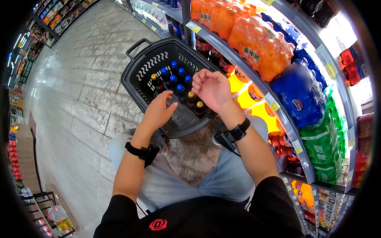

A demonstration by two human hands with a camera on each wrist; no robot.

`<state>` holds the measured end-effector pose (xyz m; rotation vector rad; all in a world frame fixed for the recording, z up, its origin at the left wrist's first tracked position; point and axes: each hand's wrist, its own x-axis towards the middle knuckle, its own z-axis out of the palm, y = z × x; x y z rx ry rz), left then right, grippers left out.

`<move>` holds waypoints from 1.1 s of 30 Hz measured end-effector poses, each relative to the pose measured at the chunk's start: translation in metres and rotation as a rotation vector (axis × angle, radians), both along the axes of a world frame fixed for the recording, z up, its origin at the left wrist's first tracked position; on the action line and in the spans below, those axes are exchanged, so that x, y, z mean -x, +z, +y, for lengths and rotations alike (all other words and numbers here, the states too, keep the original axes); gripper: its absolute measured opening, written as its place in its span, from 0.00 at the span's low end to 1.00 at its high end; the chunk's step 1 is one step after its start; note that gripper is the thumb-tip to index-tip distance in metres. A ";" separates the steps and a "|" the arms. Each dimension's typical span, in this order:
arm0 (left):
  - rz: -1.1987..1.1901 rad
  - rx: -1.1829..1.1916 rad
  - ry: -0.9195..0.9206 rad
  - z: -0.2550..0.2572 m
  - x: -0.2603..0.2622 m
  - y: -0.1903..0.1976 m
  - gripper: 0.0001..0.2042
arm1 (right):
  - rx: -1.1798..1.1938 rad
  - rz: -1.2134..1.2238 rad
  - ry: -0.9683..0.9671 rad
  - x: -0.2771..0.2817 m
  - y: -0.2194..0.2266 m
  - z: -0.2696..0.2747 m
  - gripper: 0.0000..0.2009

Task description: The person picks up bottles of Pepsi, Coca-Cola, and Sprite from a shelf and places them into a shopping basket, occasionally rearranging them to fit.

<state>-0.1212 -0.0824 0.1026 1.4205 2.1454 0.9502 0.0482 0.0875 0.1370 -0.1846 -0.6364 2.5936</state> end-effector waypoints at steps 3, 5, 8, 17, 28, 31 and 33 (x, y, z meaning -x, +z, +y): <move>0.001 0.007 -0.001 0.000 -0.001 0.001 0.22 | -0.010 0.016 0.015 0.000 -0.001 0.001 0.11; 0.004 0.009 -0.002 0.000 0.000 0.001 0.22 | -0.006 0.008 0.006 0.000 0.000 0.001 0.11; 0.008 0.022 0.001 -0.001 0.000 0.000 0.22 | 0.004 0.002 0.000 0.000 0.000 0.000 0.11; 0.032 0.002 -0.017 -0.001 0.001 -0.002 0.25 | 0.007 -0.010 -0.024 0.000 -0.001 0.001 0.11; 0.040 0.020 -0.019 -0.002 0.000 -0.002 0.25 | 0.008 0.004 -0.017 -0.001 -0.003 0.002 0.10; 0.033 0.037 -0.017 -0.002 -0.001 0.002 0.25 | 0.009 0.018 -0.007 0.000 -0.001 0.003 0.10; 0.024 0.030 -0.017 -0.002 -0.001 0.001 0.25 | 0.011 0.003 -0.014 -0.001 -0.001 0.002 0.10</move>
